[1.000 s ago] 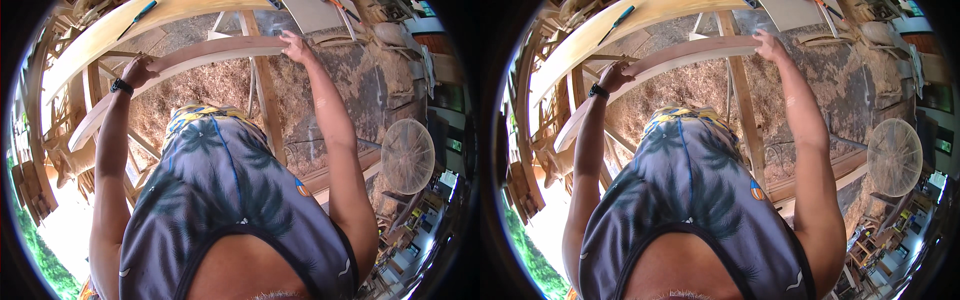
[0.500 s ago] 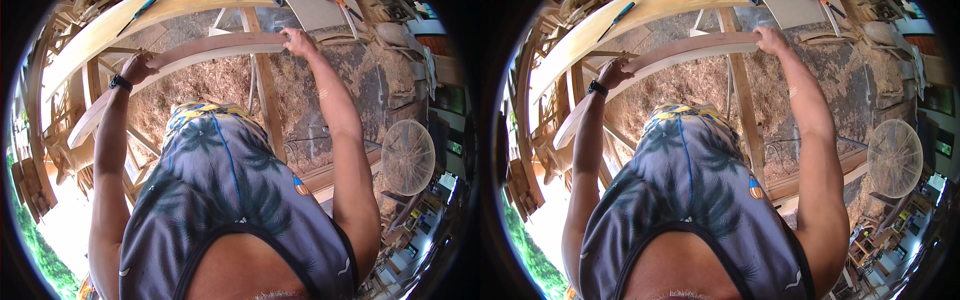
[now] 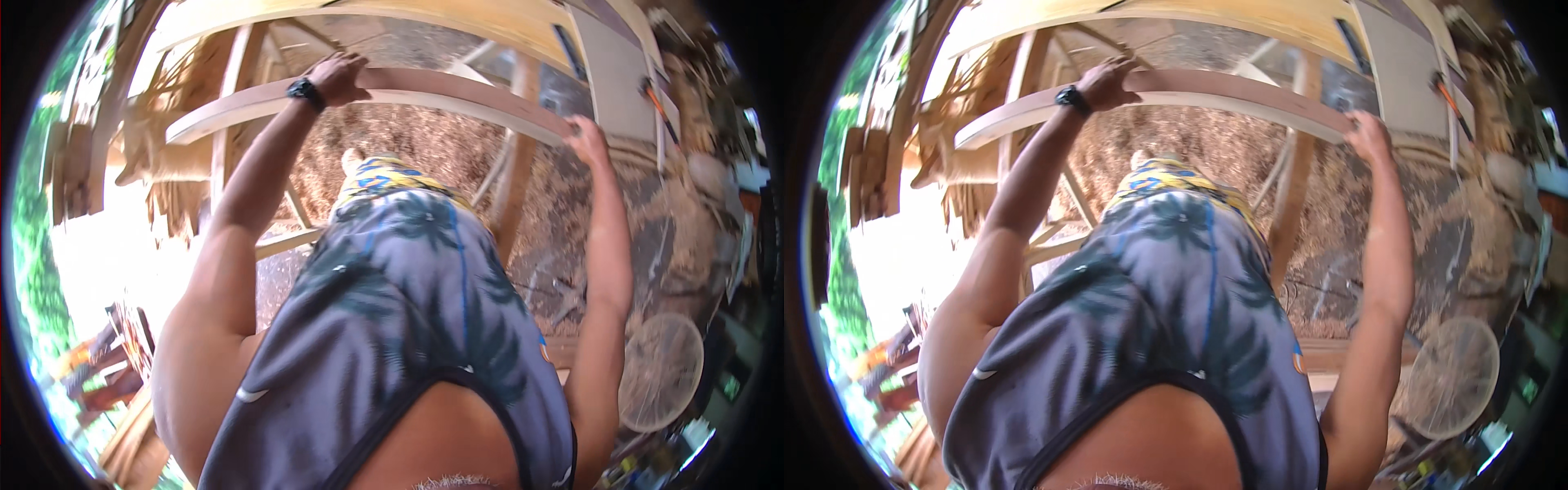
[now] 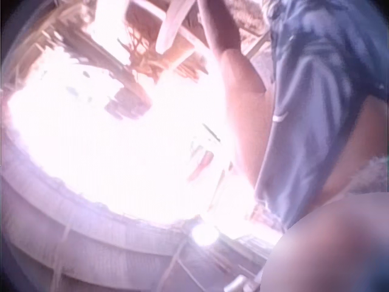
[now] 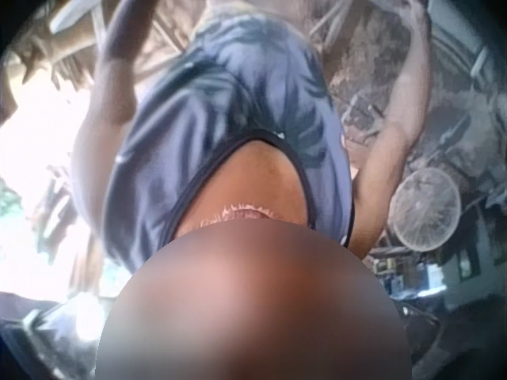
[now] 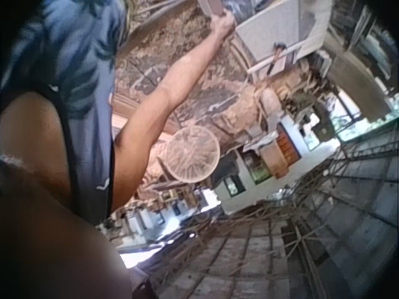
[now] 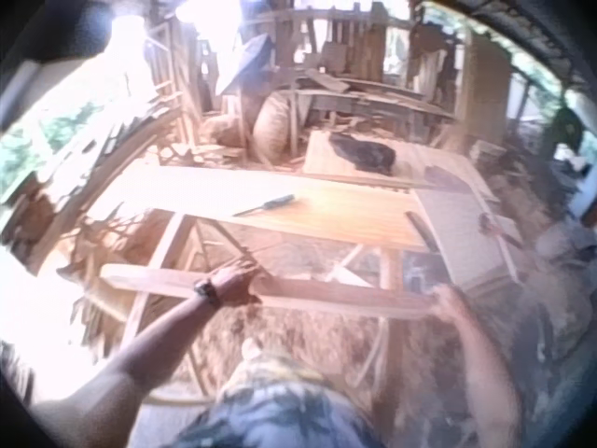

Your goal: Assembling and marking wooden furniture pieces using a hammer and pencil.

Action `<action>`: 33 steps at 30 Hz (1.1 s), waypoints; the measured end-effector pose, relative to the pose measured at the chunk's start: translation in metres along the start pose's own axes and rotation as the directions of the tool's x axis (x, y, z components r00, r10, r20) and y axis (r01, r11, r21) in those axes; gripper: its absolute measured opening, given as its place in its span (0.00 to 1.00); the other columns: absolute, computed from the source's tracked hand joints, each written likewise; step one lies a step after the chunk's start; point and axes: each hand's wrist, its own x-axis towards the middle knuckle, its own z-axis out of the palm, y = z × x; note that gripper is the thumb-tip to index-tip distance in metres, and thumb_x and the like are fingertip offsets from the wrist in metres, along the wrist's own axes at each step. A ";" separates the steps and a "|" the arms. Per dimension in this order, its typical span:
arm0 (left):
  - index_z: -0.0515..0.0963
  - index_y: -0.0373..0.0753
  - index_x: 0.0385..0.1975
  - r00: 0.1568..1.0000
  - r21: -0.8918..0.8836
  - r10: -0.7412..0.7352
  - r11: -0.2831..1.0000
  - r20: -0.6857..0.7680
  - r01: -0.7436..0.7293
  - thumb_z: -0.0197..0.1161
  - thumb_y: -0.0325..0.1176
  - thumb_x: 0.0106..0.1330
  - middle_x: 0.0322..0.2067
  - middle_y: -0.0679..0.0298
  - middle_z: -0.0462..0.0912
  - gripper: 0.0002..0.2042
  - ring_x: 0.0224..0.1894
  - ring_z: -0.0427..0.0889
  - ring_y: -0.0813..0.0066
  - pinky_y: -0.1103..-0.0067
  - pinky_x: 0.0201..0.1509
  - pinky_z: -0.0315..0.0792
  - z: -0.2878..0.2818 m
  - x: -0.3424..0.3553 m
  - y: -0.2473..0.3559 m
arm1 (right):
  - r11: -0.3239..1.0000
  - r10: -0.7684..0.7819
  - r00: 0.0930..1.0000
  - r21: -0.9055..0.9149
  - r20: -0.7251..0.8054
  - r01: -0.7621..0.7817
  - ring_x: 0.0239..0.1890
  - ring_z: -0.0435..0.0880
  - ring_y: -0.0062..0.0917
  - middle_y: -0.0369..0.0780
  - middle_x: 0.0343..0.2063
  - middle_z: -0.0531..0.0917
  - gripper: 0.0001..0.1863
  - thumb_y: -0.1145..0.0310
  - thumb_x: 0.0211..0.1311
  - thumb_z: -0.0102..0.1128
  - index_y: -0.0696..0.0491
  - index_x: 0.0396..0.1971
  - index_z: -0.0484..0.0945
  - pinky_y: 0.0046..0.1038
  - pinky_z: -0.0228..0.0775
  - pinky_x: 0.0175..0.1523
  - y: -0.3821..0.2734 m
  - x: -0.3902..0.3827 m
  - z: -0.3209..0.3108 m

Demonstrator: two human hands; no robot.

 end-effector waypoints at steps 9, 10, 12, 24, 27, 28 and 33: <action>0.74 0.41 0.58 0.946 0.122 -0.317 0.944 0.072 0.308 0.74 0.38 0.45 0.57 0.55 0.77 0.35 0.61 0.74 0.57 0.67 0.65 0.69 -0.035 -0.106 -0.136 | 1.000 0.025 0.998 -0.001 0.057 -0.025 0.51 0.83 0.40 0.47 0.45 0.85 0.27 0.77 0.38 0.72 0.57 0.47 0.81 0.34 0.73 0.56 -0.035 0.003 -0.022; 0.75 0.41 0.58 0.934 0.115 -0.346 0.935 0.086 0.336 0.74 0.38 0.45 0.56 0.54 0.78 0.34 0.60 0.75 0.57 0.67 0.65 0.69 -0.032 -0.119 -0.152 | 0.999 0.038 0.996 -0.006 0.082 -0.037 0.51 0.83 0.40 0.47 0.45 0.85 0.27 0.78 0.38 0.71 0.57 0.47 0.81 0.34 0.73 0.56 -0.038 0.005 -0.023; 0.75 0.42 0.58 0.921 0.096 -0.382 0.922 0.071 0.375 0.75 0.37 0.45 0.57 0.54 0.77 0.34 0.61 0.74 0.56 0.67 0.66 0.68 -0.033 -0.126 -0.159 | 0.999 0.043 0.996 0.012 0.083 -0.044 0.50 0.83 0.40 0.48 0.45 0.85 0.28 0.78 0.38 0.70 0.57 0.47 0.81 0.34 0.73 0.55 -0.039 0.002 -0.025; 0.81 0.47 0.52 0.883 -0.068 -0.467 0.881 0.037 0.469 0.76 0.41 0.48 0.49 0.55 0.84 0.27 0.53 0.81 0.56 0.67 0.60 0.72 -0.034 -0.137 -0.179 | 0.999 0.037 0.995 0.035 0.093 -0.040 0.50 0.83 0.42 0.48 0.45 0.85 0.28 0.77 0.37 0.74 0.57 0.46 0.82 0.35 0.73 0.56 -0.022 0.005 -0.017; 0.81 0.46 0.52 0.873 -0.115 -0.480 0.865 0.090 0.488 0.76 0.41 0.49 0.47 0.55 0.85 0.27 0.51 0.82 0.57 0.68 0.59 0.73 -0.034 -0.136 -0.182 | 0.999 0.021 0.996 0.032 0.089 -0.023 0.50 0.83 0.41 0.48 0.45 0.85 0.28 0.77 0.37 0.74 0.57 0.46 0.82 0.34 0.73 0.56 -0.023 0.006 -0.017; 0.81 0.45 0.52 0.888 -0.129 -0.452 0.879 0.087 0.459 0.75 0.41 0.49 0.46 0.54 0.85 0.27 0.50 0.83 0.58 0.69 0.57 0.74 -0.034 -0.137 -0.184 | 0.999 0.020 0.996 0.034 0.090 -0.023 0.50 0.83 0.41 0.48 0.45 0.85 0.28 0.77 0.37 0.74 0.57 0.46 0.82 0.34 0.73 0.56 -0.023 0.006 -0.017; 0.81 0.44 0.51 0.914 -0.145 -0.396 0.902 0.091 0.406 0.75 0.42 0.50 0.43 0.54 0.85 0.26 0.48 0.83 0.58 0.68 0.55 0.74 -0.027 -0.139 -0.197 | 0.998 0.006 0.996 0.058 0.087 -0.011 0.49 0.84 0.36 0.47 0.45 0.85 0.30 0.79 0.37 0.73 0.59 0.48 0.81 0.31 0.73 0.55 -0.019 0.006 -0.014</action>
